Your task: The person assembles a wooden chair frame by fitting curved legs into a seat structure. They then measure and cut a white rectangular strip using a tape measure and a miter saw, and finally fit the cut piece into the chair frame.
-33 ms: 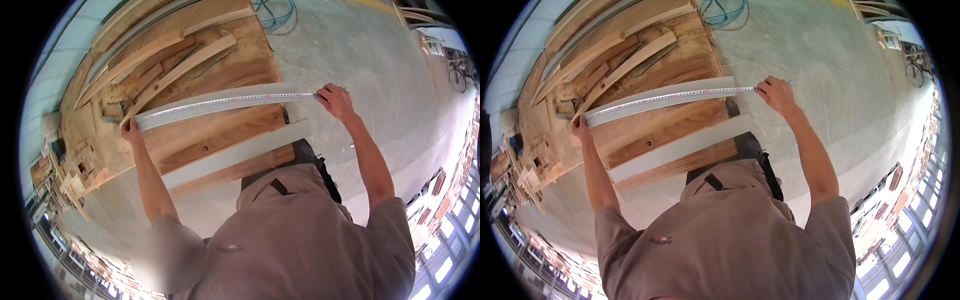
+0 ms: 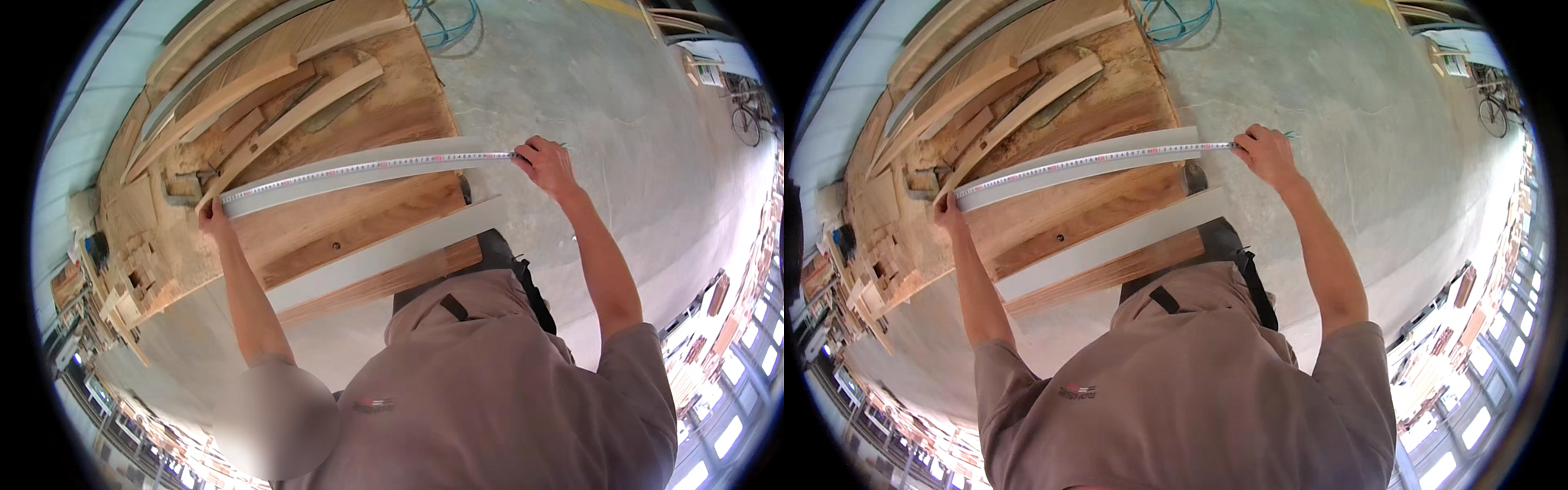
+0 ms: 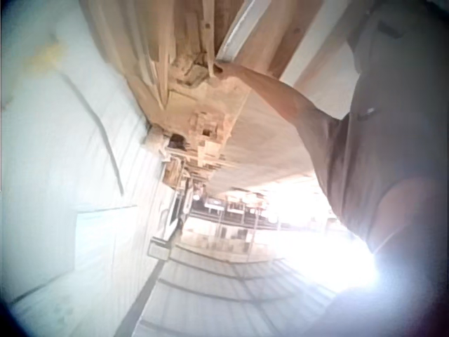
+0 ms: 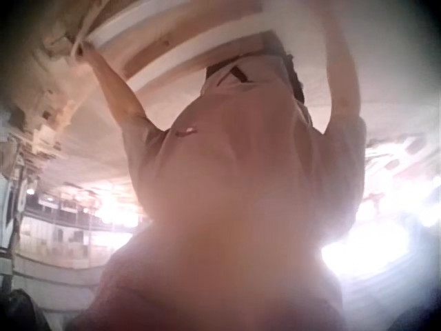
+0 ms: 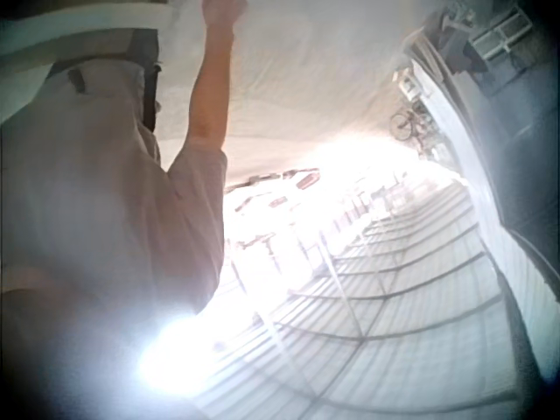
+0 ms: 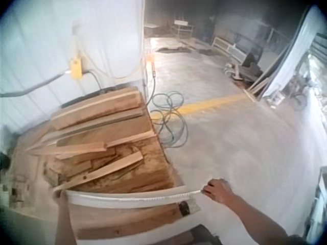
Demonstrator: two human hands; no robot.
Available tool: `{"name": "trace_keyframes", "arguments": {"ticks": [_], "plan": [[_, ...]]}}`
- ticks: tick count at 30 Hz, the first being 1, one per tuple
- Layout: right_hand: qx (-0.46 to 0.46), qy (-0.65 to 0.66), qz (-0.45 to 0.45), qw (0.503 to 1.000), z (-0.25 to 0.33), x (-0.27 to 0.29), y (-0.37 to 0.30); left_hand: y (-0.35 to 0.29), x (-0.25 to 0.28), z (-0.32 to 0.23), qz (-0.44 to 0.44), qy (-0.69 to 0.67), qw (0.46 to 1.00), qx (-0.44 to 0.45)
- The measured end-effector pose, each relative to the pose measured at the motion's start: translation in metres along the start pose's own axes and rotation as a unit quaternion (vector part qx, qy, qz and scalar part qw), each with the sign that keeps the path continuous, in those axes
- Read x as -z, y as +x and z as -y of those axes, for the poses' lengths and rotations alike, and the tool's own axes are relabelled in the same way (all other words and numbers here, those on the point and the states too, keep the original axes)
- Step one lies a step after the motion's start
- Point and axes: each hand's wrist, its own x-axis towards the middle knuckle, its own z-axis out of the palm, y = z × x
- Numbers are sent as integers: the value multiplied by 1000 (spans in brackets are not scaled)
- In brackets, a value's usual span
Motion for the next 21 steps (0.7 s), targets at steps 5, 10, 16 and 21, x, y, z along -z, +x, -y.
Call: {"name": "trace_keyframes", "arguments": {"ticks": [5, 10, 16, 21], "plan": [[-2, -5, -45, 999, 10, -6, 0, -38, -3, -28, -43, -18, 999, 27], [46, -6, -50, 998, 26, -10, 21, -37, 9, -36, -70, -57, 981, 169], [51, -21, -63, 996, 22, -17, 17, -47, 3, -40, -67, -91, 984, 141], [33, -13, -71, 997, 19, -16, 13, -59, 8, -27, -27, -94, 994, 52]]}}
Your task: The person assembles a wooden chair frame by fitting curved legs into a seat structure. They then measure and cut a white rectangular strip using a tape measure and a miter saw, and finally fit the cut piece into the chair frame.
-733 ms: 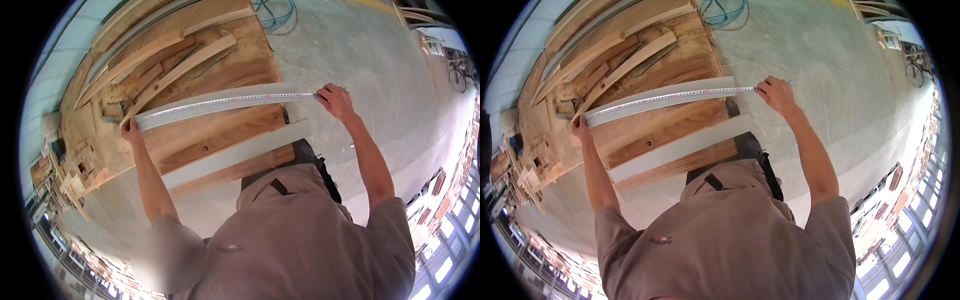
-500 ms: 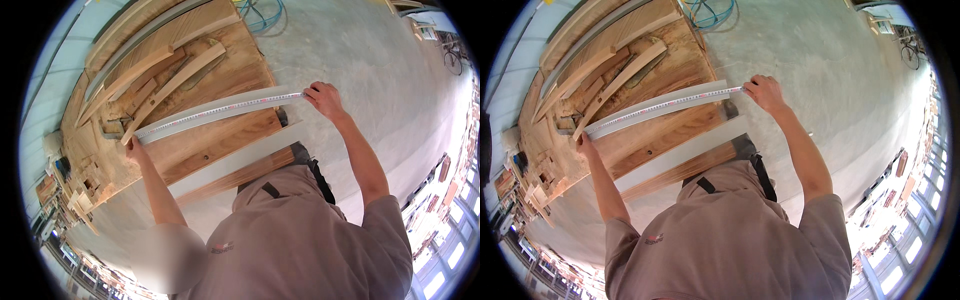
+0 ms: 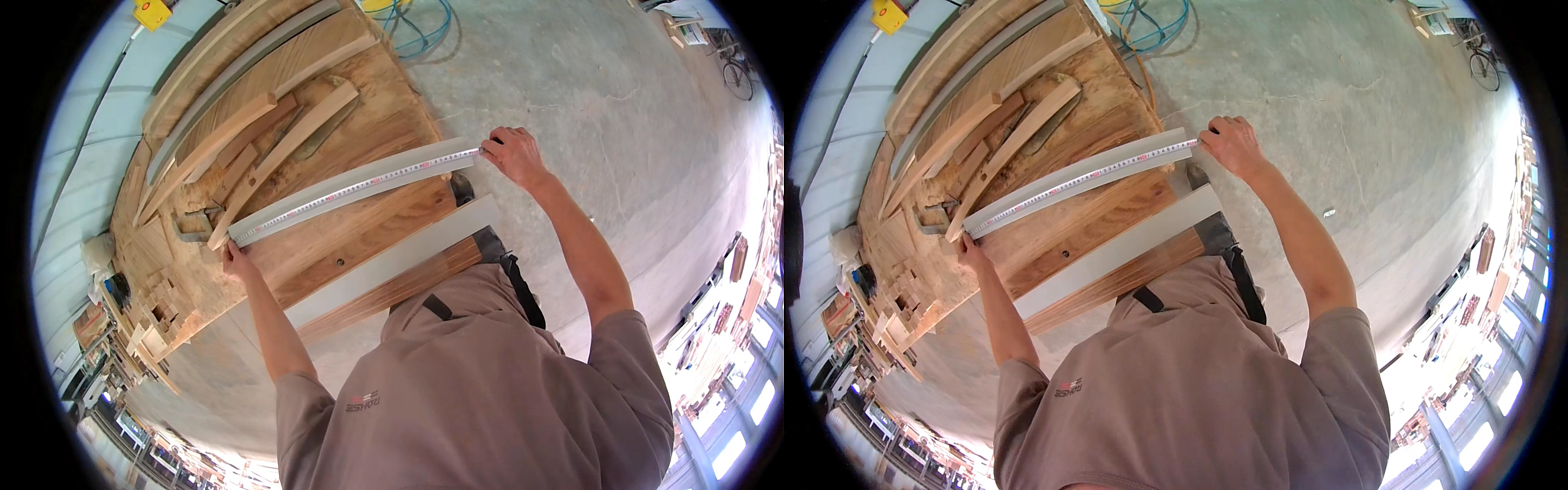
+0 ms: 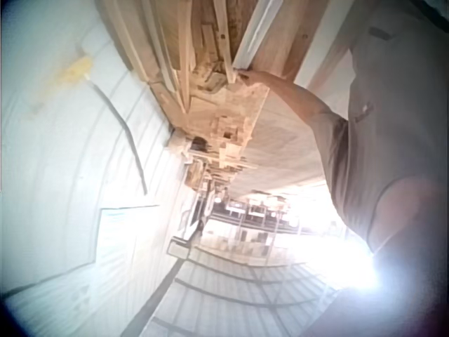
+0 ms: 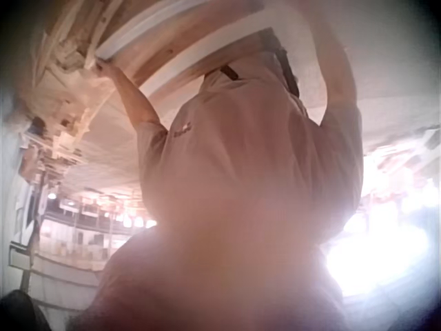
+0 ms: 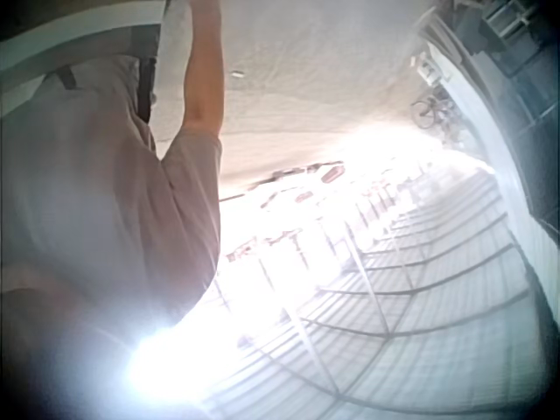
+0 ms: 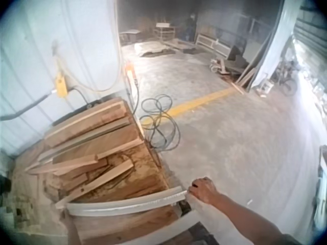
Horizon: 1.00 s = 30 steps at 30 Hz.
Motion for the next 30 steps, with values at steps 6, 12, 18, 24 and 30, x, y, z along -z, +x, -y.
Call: {"name": "trace_keyframes", "arguments": {"ticks": [6, 12, 18, 24, 30], "plan": [[0, -21, 19, 1000, -2, 0, -4, -25, -17, -29, -57, 191, 979, -50], [10, -48, 70, 996, 2, 3, -2, -25, -14, -25, -77, 233, 968, -49], [18, -67, 133, 989, 1, 6, -2, -18, -9, -16, -79, 290, 953, -30], [7, -73, 154, 985, 6, 11, -2, -28, -13, -29, -61, 245, 967, -43], [2, -75, 143, 987, -1, 10, -1, -20, -20, -25, -48, 252, 964, -67]]}}
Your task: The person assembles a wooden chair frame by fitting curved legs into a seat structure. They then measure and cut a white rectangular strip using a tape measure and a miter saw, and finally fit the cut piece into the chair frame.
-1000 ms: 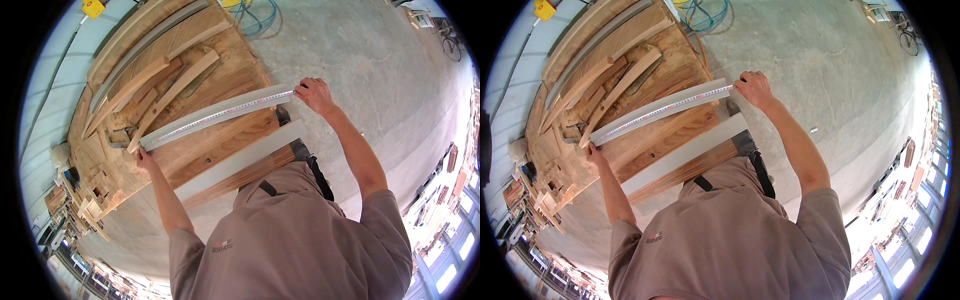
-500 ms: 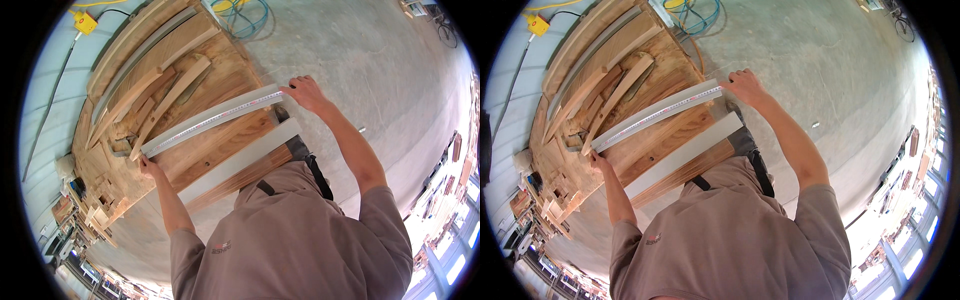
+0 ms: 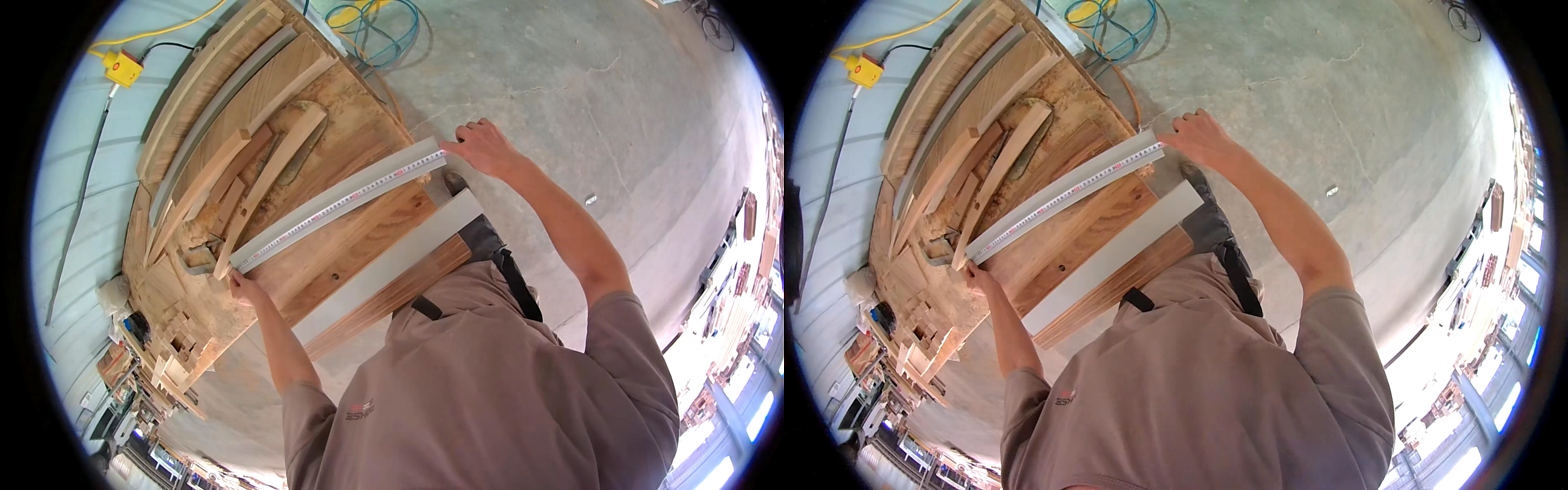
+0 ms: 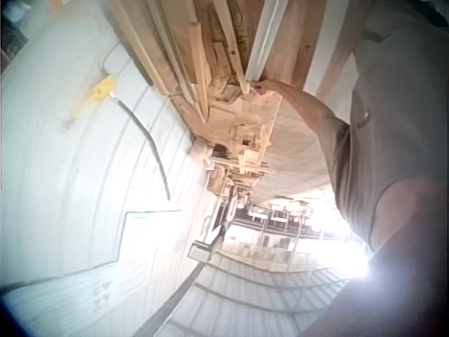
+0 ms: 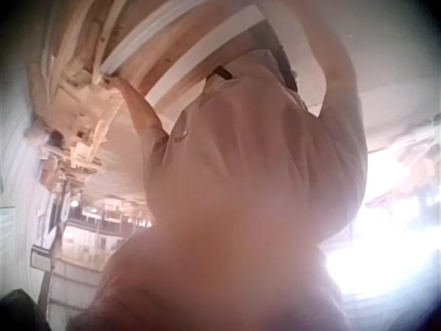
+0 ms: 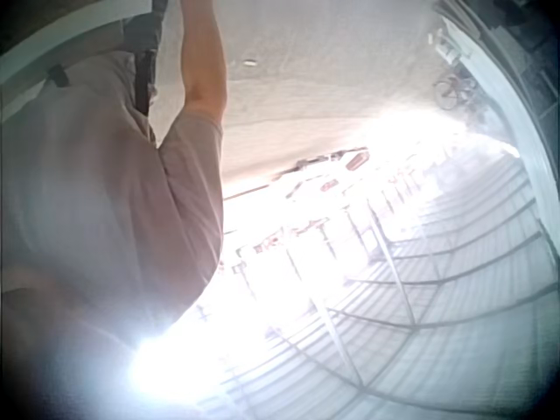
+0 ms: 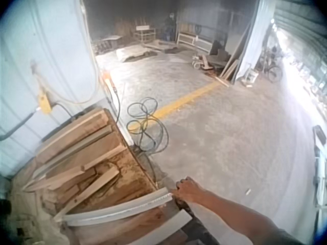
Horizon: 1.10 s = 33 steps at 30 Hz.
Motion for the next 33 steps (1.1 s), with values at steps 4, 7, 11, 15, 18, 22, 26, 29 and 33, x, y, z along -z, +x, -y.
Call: {"name": "trace_keyframes", "arguments": {"ticks": [4, 7, 11, 15, 18, 22, 26, 29, 33], "plan": [[31, 3, 9, 999, 1, -3, 7, -3, 14, 12, 10, -46, 999, -18], [55, 26, -13, 998, 17, 13, 3, -40, 44, -5, 15, -218, 976, -17], [98, 84, -64, 990, 26, 25, -25, -149, 94, -123, 112, 42, 929, -351], [160, 77, -24, 984, 37, 26, -59, -239, 107, -160, 259, -12, 866, -428], [167, 84, 19, 982, 34, 27, -75, -271, 93, -150, 297, 31, 843, -447], [185, 87, 3, 979, 45, 31, -77, -285, 78, -134, 301, 72, 827, -470], [194, 78, -3, 978, 57, 36, -80, -294, 65, -116, 339, 107, 818, -453], [160, 26, 23, 986, 37, 12, -88, -286, 48, -94, 380, 131, 795, -454], [149, 59, 36, 986, 25, 8, -83, -292, 43, -97, 355, 65, 845, -395]]}}
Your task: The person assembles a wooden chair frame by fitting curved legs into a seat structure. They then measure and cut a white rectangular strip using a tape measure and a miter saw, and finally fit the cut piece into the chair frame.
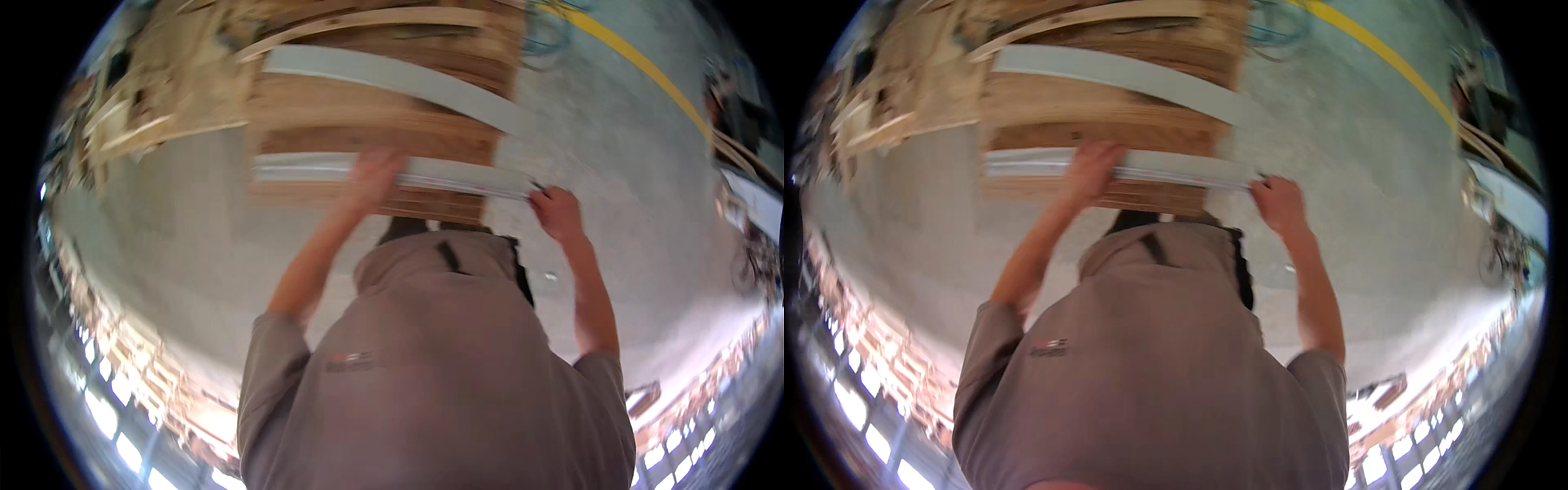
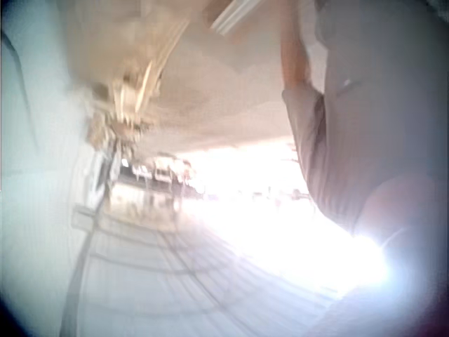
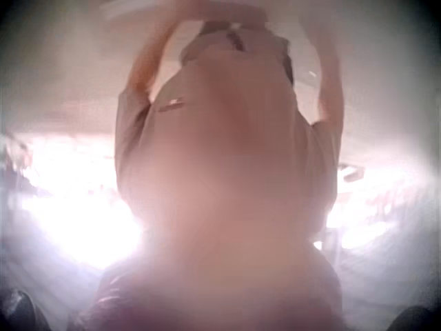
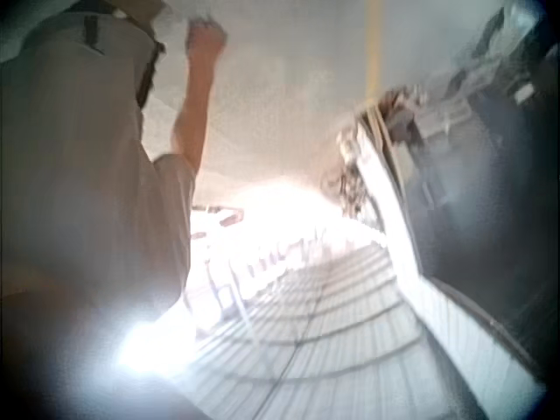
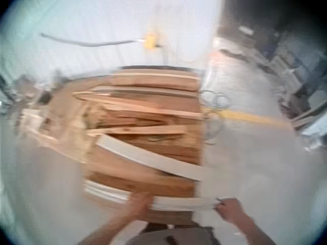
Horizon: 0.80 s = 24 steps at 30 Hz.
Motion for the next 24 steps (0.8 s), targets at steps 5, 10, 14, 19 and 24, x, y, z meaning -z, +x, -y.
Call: {"name": "trace_keyframes", "arguments": {"ticks": [5, 10, 14, 19, 24], "plan": [[-17, -29, 6, 999, -9, -6, -10, 1, 26, -23, 43, 15, 999, 29], [-30, -51, -40, 997, -27, -24, -18, 1, 24, -28, 31, 23, 999, 32], [-28, -53, -51, 997, -29, -28, -20, 0, 24, -32, 36, 28, 998, 44], [-20, -69, -47, 996, -34, -28, -22, 0, 24, -40, 24, 43, 997, 56], [-9, -79, -56, 995, -33, -29, -22, 0, 26, -46, 30, 43, 996, 68]]}}
